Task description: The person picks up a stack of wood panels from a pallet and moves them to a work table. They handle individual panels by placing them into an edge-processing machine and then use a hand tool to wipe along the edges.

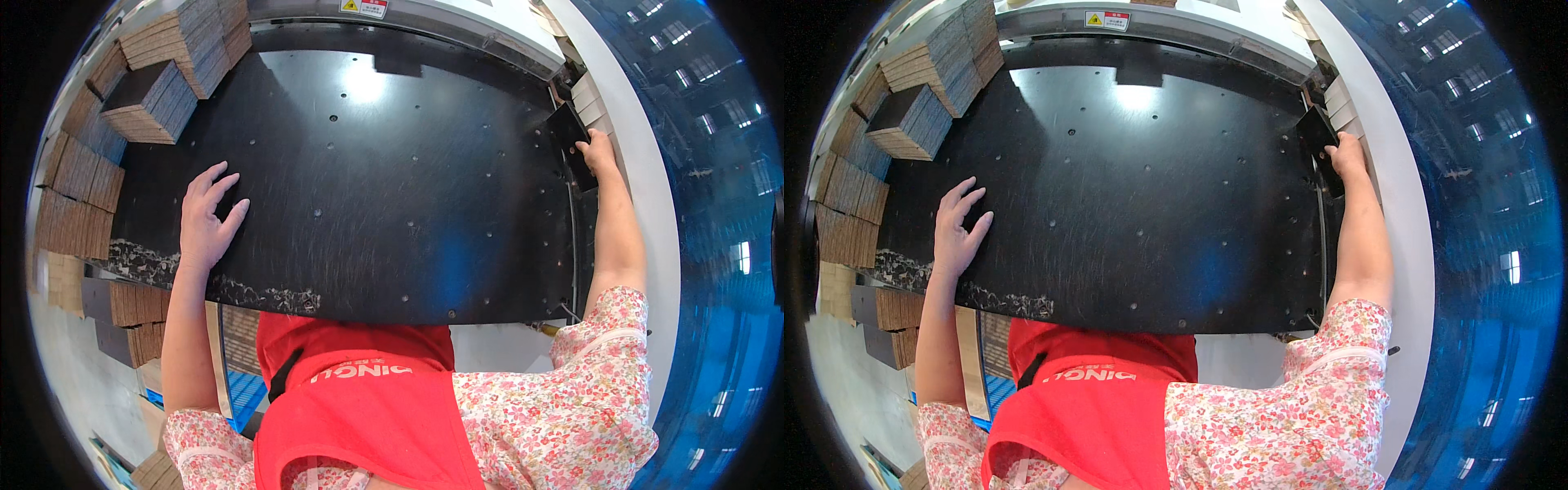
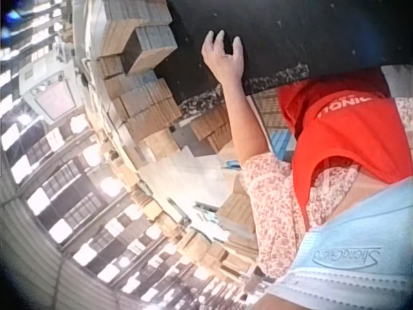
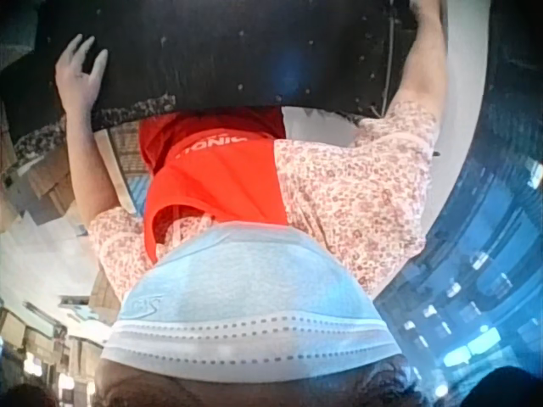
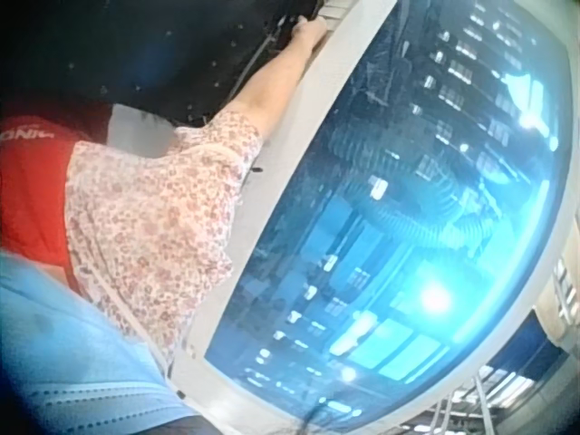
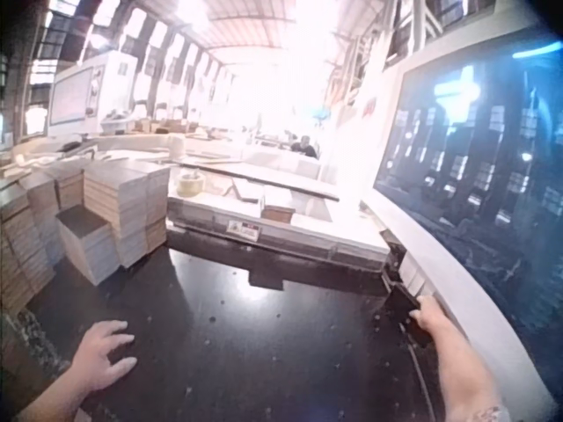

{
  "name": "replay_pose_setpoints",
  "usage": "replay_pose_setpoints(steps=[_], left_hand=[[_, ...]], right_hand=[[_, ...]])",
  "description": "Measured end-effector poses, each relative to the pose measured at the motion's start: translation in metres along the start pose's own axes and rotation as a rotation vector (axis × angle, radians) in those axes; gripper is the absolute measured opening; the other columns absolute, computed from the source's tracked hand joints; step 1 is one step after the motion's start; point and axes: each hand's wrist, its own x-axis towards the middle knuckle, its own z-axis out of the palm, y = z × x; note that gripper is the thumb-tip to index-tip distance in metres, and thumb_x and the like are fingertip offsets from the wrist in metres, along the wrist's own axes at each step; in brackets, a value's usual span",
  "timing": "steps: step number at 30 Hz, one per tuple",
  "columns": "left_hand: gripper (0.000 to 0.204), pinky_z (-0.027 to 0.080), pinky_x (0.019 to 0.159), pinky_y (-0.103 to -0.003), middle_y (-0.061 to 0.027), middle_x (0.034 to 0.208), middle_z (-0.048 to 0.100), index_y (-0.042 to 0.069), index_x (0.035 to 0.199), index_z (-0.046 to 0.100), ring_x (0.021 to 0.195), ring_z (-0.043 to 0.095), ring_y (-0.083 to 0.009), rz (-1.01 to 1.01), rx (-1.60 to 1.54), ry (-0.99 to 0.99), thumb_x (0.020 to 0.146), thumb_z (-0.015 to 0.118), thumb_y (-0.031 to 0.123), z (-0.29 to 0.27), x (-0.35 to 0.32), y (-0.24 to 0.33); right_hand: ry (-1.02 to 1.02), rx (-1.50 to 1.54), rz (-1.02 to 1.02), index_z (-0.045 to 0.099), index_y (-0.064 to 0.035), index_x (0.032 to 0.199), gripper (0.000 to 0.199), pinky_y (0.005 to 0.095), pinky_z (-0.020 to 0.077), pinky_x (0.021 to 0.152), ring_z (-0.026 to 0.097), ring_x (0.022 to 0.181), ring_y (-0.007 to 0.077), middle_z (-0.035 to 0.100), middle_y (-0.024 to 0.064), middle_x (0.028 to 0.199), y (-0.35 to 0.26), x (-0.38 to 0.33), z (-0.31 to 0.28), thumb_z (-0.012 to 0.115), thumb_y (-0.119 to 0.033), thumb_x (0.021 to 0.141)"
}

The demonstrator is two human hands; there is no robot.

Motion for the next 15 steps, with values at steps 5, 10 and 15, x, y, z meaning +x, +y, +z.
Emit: replay_pose_setpoints(steps=[5, 10, 15], left_hand=[[0.039, 0.038, 0.113, -0.044, -0.0119, 0.144, 0.054, 0.008, 0.125, 0.067, 0.135, 0.049, -0.0316, -0.023, 0.036, -0.045, 0.088, 0.072, 0.021, -0.004, 0.0, 0.003], [0.039, 0.039, 0.113, -0.044, -0.0118, 0.144, 0.054, 0.008, 0.125, 0.067, 0.135, 0.049, -0.0312, -0.03, 0.037, -0.048, 0.089, 0.072, 0.021, -0.003, 0.0, 0.004], [0.039, 0.039, 0.113, -0.043, -0.0121, 0.144, 0.054, 0.008, 0.126, 0.066, 0.134, 0.049, -0.0314, -0.02, 0.038, -0.05, 0.089, 0.071, 0.02, -0.004, 0.001, 0.005]], right_hand=[[0.003, -0.143, -0.001, 0.068, -0.0008, 0.11, 0.032, 0.0461, 0.0518, 0.092, 0.065, 0.108, 0.0411, 0.07, 0.023, 0.112, -0.01, -0.004, 0.003, 0.076, -0.018, 0.085], [0.041, -0.152, 0.034, 0.068, -0.0036, 0.109, 0.029, 0.0475, 0.0517, 0.092, 0.066, 0.108, 0.0403, 0.07, 0.0225, 0.111, -0.011, -0.004, 0.004, 0.074, -0.021, 0.087], [0.105, -0.116, 0.025, 0.068, -0.0044, 0.109, 0.028, 0.0488, 0.052, 0.091, 0.066, 0.105, 0.0407, 0.07, 0.0224, 0.11, -0.006, 0.0, 0.008, 0.073, -0.023, 0.088]])
